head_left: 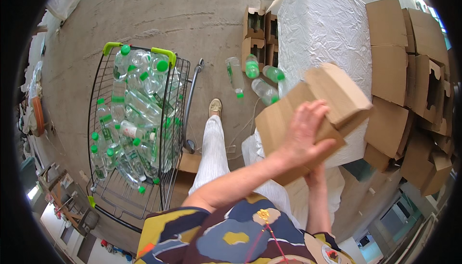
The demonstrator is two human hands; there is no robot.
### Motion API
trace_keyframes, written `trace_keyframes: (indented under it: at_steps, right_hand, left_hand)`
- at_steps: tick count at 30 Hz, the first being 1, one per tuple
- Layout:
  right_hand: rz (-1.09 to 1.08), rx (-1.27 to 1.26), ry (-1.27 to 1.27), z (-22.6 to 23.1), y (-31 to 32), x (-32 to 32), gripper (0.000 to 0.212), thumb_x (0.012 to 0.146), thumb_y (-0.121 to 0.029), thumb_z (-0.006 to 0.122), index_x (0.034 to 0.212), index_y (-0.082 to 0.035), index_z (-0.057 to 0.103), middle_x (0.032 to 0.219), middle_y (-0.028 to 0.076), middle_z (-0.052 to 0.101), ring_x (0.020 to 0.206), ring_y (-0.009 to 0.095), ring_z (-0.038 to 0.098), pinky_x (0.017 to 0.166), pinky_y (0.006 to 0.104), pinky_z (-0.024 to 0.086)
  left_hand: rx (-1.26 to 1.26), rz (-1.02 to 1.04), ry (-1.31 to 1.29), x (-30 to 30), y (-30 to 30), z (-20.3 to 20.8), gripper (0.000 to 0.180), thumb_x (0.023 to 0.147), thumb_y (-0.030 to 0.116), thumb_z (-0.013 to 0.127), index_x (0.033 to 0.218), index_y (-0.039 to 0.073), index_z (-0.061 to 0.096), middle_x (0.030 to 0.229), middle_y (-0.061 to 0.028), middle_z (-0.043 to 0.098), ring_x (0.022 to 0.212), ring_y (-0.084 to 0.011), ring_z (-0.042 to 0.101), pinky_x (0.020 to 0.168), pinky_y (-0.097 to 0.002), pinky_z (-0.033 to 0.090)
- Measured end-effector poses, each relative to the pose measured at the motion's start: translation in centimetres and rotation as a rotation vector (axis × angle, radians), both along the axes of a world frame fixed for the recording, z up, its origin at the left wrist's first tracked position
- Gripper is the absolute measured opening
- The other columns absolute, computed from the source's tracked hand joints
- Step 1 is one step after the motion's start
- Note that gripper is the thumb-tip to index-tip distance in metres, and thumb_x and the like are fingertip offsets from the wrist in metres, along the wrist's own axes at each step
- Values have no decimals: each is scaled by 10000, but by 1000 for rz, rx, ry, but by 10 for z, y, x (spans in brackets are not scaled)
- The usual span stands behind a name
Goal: The person places empty plastic bottles into cardboard boxes and folds the boxes closed by hand.
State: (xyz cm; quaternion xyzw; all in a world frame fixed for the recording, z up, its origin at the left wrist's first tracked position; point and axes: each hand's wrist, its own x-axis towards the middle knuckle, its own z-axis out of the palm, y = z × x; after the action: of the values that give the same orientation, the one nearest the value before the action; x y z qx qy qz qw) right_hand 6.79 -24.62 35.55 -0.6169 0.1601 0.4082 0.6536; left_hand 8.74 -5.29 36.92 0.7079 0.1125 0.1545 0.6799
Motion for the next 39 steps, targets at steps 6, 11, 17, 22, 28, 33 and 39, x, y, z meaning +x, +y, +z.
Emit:
trace_keyframes:
  at_steps: [6,11,17,22,28,33,39]
  right_hand:
    - [-18,-33,-84,61,-27,20,728,1007,-452,486,1562,-147,126,1583,62,242,1415,239,338,1133,408,354]
    - [-18,-82,-170,89,-63,33,742,1004,-454,493,1564,-149,112,1590,62,227,1421,241,328,1140,409,343]
    - [52,-132,-257,108,-107,48,748,992,-421,544,1553,-123,150,1574,72,255,1415,222,332,1135,390,340]
    - [66,-119,-254,104,-136,62,691,939,-347,663,1464,-54,323,1421,85,441,1271,204,483,1034,339,442]
    - [87,-172,-376,109,-163,68,817,854,-282,771,1491,-97,295,1414,90,456,1240,217,519,917,333,524]
    - [-2,-290,-405,95,-158,77,851,907,-234,691,1559,-153,149,1492,132,382,1248,247,517,836,357,579]
    - [-245,-396,-464,67,-170,81,713,935,-74,566,1549,-142,210,1516,116,354,1268,240,481,861,382,558]
  left_hand:
    - [60,30,50,2,-44,40,779,778,406,738,1409,92,406,1501,-175,320,1387,-444,259,1094,-554,250]
    - [114,-30,-3,10,-76,72,936,722,453,777,1477,110,343,1542,-174,258,1396,-459,232,1090,-570,239]
    - [82,20,-77,16,-122,82,1025,656,432,825,1487,103,323,1549,-199,235,1404,-458,218,1131,-556,219]
    - [105,93,-86,19,-148,74,1099,618,423,847,1511,136,275,1571,-173,186,1410,-473,192,1089,-600,233]
    - [148,96,-16,14,-165,89,1061,651,410,840,1506,96,296,1556,-197,224,1406,-440,231,1159,-519,226]
    - [253,-44,49,-6,-173,69,871,776,355,769,1483,86,337,1529,-162,300,1393,-392,287,1144,-475,274]
    - [241,25,126,-23,-143,0,689,849,285,713,1419,46,408,1443,-192,415,1336,-379,389,1126,-444,304]
